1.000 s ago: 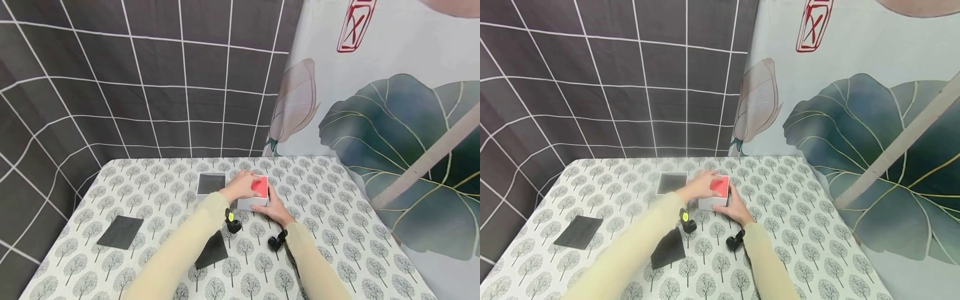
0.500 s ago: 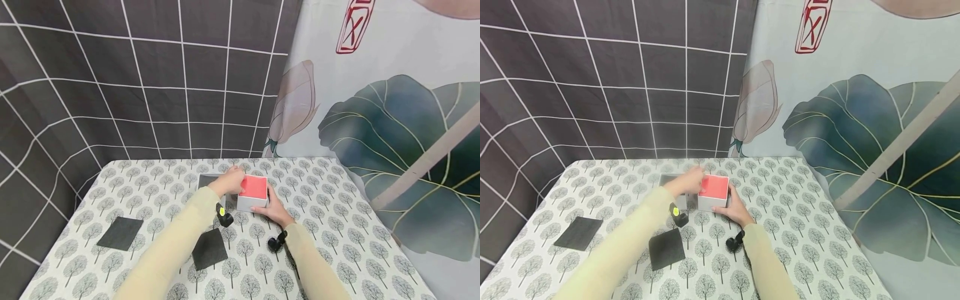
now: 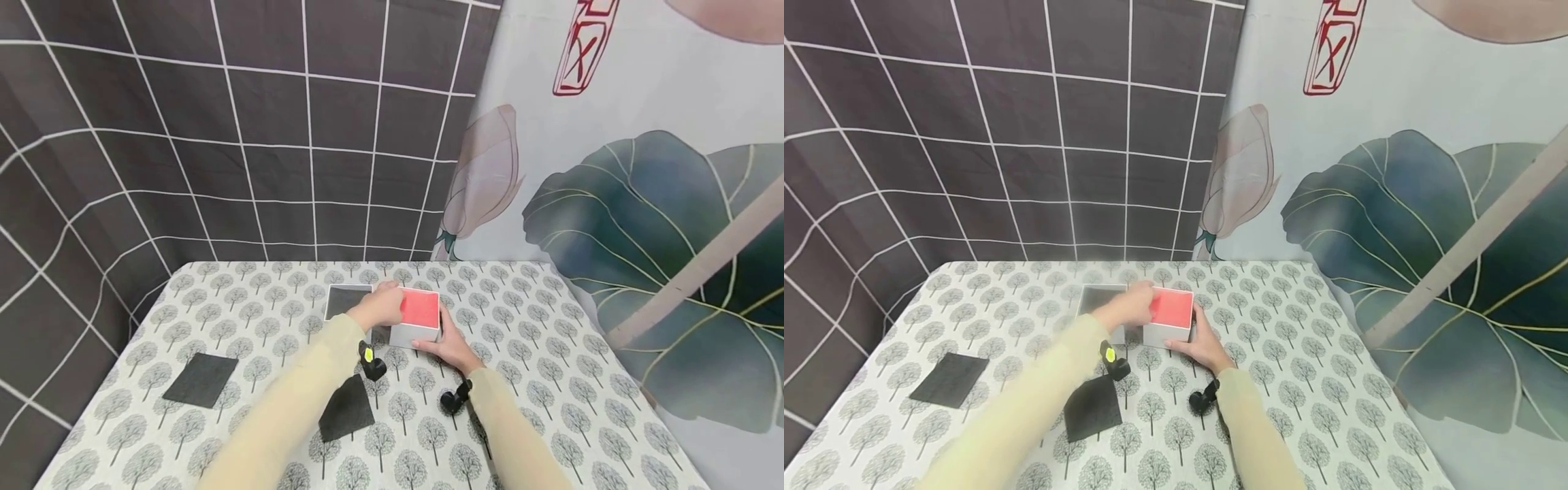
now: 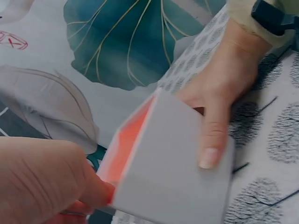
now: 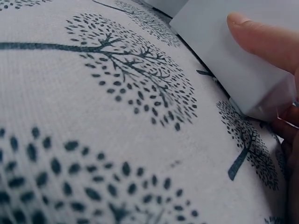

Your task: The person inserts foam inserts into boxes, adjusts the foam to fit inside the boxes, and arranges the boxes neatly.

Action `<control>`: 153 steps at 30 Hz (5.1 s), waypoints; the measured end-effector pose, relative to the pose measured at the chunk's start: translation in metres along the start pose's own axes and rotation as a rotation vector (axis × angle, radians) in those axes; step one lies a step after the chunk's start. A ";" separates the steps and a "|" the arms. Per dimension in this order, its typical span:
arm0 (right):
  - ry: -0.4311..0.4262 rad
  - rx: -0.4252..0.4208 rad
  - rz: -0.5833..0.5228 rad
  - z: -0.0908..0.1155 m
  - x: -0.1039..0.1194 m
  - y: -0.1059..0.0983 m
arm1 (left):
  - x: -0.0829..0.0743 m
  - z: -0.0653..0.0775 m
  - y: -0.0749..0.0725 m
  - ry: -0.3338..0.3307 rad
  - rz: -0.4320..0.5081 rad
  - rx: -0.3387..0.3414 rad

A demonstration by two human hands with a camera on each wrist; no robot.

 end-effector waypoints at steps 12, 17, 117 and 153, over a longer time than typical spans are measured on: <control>-0.013 0.067 -0.003 -0.002 0.006 -0.003 | 0.006 0.018 0.006 0.054 0.061 -0.192; -0.039 0.047 0.006 0.001 0.007 -0.006 | 0.007 0.030 0.007 0.138 0.068 -0.253; -0.154 0.049 -0.163 -0.043 0.062 0.122 | 0.090 0.208 0.078 0.092 0.244 -0.392; -0.209 0.112 -0.169 -0.030 0.087 0.118 | 0.109 0.179 0.007 0.067 0.156 -0.471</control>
Point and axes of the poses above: each hand's wrist, its own z-axis away from the middle knuckle, its own y-axis out of the palm, x = y × z, the point moved 4 cm from there along -z, towards the middle knuckle, and after that the axes turned 2 degrees about x, right-handed, at the moved point
